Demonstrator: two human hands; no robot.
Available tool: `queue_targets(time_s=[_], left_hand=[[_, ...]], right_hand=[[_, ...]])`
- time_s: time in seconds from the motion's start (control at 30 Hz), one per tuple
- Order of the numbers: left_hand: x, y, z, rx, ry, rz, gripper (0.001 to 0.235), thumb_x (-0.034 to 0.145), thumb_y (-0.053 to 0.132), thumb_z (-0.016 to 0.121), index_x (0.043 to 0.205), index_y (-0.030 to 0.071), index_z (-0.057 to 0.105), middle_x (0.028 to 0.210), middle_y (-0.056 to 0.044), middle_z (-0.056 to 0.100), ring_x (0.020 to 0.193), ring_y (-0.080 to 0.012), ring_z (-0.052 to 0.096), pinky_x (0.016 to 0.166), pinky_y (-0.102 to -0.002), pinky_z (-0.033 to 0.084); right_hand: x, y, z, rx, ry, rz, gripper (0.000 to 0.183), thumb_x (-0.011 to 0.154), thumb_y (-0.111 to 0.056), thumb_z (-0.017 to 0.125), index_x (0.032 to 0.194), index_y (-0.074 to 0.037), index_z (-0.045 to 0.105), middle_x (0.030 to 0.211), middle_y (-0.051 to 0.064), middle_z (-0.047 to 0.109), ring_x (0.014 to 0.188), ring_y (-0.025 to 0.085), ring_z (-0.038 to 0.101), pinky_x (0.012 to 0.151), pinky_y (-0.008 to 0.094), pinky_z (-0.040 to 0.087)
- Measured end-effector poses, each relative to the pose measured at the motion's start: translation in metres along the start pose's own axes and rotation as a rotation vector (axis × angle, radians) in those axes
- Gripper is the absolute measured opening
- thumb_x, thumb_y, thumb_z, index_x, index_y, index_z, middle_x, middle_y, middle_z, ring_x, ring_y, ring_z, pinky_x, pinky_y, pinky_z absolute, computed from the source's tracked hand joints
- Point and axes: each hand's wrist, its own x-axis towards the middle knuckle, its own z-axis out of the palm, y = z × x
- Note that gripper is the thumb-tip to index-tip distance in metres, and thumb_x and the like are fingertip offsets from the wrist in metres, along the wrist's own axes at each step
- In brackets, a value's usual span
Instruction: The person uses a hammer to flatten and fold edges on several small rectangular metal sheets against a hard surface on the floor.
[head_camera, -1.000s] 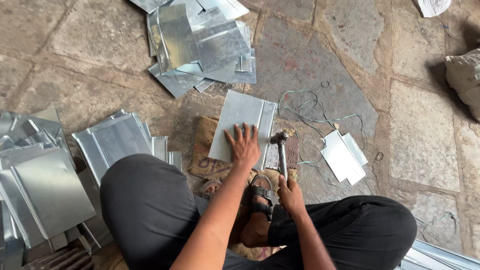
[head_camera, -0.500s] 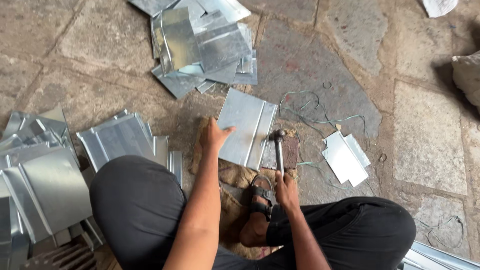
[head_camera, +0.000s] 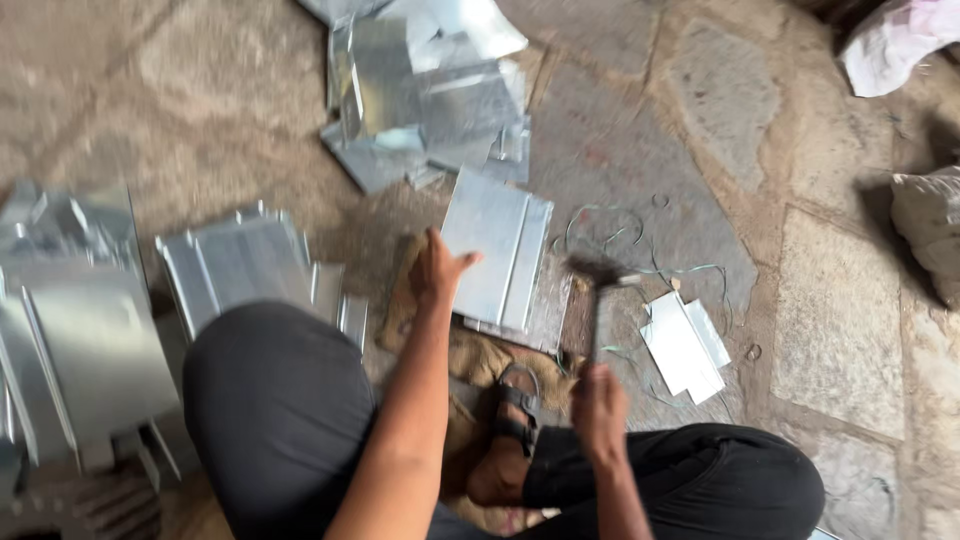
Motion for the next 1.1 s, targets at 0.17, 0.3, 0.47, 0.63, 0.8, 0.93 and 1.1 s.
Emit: queue_targets(time_s=[0.17, 0.3, 0.47, 0.63, 0.8, 0.93, 1.1], left_hand=[[-0.005, -0.003, 0.01, 0.062, -0.095, -0.031, 0.103, 0.073, 0.071, 0.079, 0.141, 0.004, 0.039, 0.099, -0.021, 0.074, 0.075, -0.037, 0.074, 0.054, -0.046, 0.055], [-0.004, 0.0, 0.003, 0.037, -0.089, -0.036, 0.102, 0.073, 0.072, 0.077, 0.139, 0.004, 0.041, 0.094, -0.021, 0.075, 0.069, -0.0301, 0.074, 0.046, -0.038, 0.055], [-0.014, -0.001, 0.002, 0.047, -0.103, -0.068, 0.101, 0.077, 0.073, 0.073, 0.144, 0.006, 0.039, 0.087, -0.017, 0.075, 0.066, -0.0294, 0.073, 0.046, -0.04, 0.053], [-0.014, -0.004, 0.001, 0.108, -0.075, -0.03, 0.096, 0.075, 0.077, 0.074, 0.136, 0.009, 0.044, 0.09, -0.017, 0.075, 0.068, -0.0308, 0.072, 0.046, -0.042, 0.053], [-0.015, -0.003, 0.001, 0.063, -0.108, -0.034, 0.099, 0.074, 0.074, 0.074, 0.141, 0.01, 0.04, 0.087, -0.019, 0.074, 0.065, -0.0303, 0.073, 0.043, -0.039, 0.054], [-0.009, -0.004, 0.001, 0.092, -0.096, -0.031, 0.096, 0.074, 0.074, 0.075, 0.138, 0.01, 0.044, 0.087, -0.018, 0.074, 0.064, -0.0284, 0.073, 0.042, -0.037, 0.052], [-0.01, -0.016, 0.017, 0.046, -0.078, -0.043, 0.098, 0.073, 0.077, 0.072, 0.14, 0.011, 0.047, 0.088, -0.018, 0.076, 0.069, -0.0338, 0.075, 0.051, -0.043, 0.055]], right_hand=[[-0.008, -0.005, -0.031, 0.056, 0.109, -0.552, 0.048, 0.11, -0.051, 0.037, 0.087, -0.012, 0.053, 0.056, -0.004, 0.046, 0.043, 0.003, 0.038, 0.037, 0.022, 0.028], [-0.006, 0.036, -0.004, -0.13, 0.145, -0.421, 0.051, 0.112, -0.049, 0.037, 0.081, -0.011, 0.051, 0.058, -0.003, 0.046, 0.047, 0.004, 0.041, 0.04, 0.023, 0.03], [-0.017, 0.04, 0.014, -0.483, 0.04, 0.129, 0.036, 0.103, -0.045, 0.043, 0.084, -0.017, 0.057, 0.056, -0.001, 0.053, 0.043, 0.008, 0.046, 0.037, 0.028, 0.035], [-0.025, -0.053, -0.02, -0.04, 0.211, 0.07, 0.046, 0.111, -0.046, 0.041, 0.083, -0.011, 0.049, 0.059, -0.005, 0.042, 0.043, 0.008, 0.035, 0.035, 0.028, 0.029], [-0.009, -0.093, -0.059, 0.189, 0.231, -0.782, 0.052, 0.111, -0.055, 0.041, 0.094, -0.007, 0.05, 0.057, -0.003, 0.041, 0.039, 0.006, 0.04, 0.039, 0.029, 0.034], [0.033, -0.034, -0.056, 0.296, 0.226, -0.871, 0.043, 0.114, -0.049, 0.042, 0.098, -0.011, 0.055, 0.078, 0.004, 0.055, 0.049, 0.009, 0.045, 0.042, 0.024, 0.037], [0.048, 0.054, 0.003, -0.631, 0.074, -0.162, 0.037, 0.108, -0.033, 0.05, 0.094, -0.003, 0.066, 0.073, 0.005, 0.06, 0.062, 0.014, 0.056, 0.053, 0.029, 0.044]])
